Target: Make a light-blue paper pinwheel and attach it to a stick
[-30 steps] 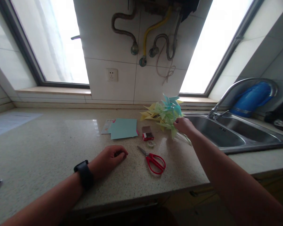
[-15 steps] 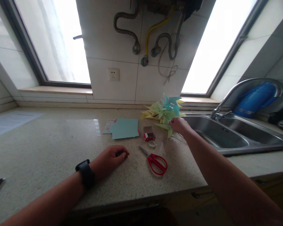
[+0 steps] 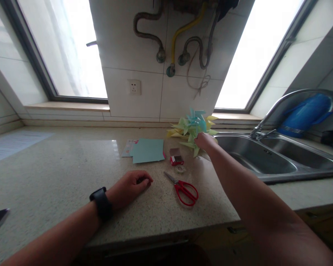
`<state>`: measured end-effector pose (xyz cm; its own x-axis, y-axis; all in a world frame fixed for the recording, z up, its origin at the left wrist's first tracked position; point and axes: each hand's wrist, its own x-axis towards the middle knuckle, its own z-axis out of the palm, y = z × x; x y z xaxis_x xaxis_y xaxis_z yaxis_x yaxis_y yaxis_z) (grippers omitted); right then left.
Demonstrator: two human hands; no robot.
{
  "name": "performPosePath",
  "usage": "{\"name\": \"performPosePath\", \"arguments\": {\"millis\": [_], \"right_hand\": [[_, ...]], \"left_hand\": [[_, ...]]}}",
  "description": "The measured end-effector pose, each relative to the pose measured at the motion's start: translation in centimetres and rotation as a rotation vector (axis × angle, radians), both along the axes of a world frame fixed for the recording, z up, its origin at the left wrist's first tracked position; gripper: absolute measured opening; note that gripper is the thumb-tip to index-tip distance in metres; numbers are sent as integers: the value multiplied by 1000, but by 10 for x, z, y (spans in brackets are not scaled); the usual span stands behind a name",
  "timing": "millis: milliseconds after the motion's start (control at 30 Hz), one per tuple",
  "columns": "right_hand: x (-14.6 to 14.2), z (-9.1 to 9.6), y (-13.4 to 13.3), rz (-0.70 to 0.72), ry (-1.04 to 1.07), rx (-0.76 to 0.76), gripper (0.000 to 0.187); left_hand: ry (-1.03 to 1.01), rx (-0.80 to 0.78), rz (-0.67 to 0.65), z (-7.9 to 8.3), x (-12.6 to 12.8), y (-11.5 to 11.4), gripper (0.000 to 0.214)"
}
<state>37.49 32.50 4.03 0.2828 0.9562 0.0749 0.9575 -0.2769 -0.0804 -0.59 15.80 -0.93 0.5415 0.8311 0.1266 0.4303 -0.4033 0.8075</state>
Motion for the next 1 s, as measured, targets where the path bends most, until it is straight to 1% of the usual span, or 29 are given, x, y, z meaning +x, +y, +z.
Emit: {"name": "performPosePath", "arguments": {"millis": [100,200,367,500,767,900,1000], "right_hand": [[-6,-1,7,-23,11,12,33],[-7,-3,8,-32,19,36,33],[1,-3,-2,-47,28,93,34],[9,-1,-9,-29,48,133,34],[12,1,-11,-25,123,209,33],[11,1,-10,-38,175,282,33],[13,2,-11,-55,213,379,33]], "left_hand": [[-2,-5,-5,-1,-1,1,22],[-6,-9,-11,-1,-1,2,22],[-12,-10,-7,-3,-1,4,21],[-9,-12,-10,-3,-1,4,22],[-5,0,-5,-2,-1,3,20],[-3,-1,-11,-2,-1,3,21],[0,-2,-12,-3,-2,3,20]]}}
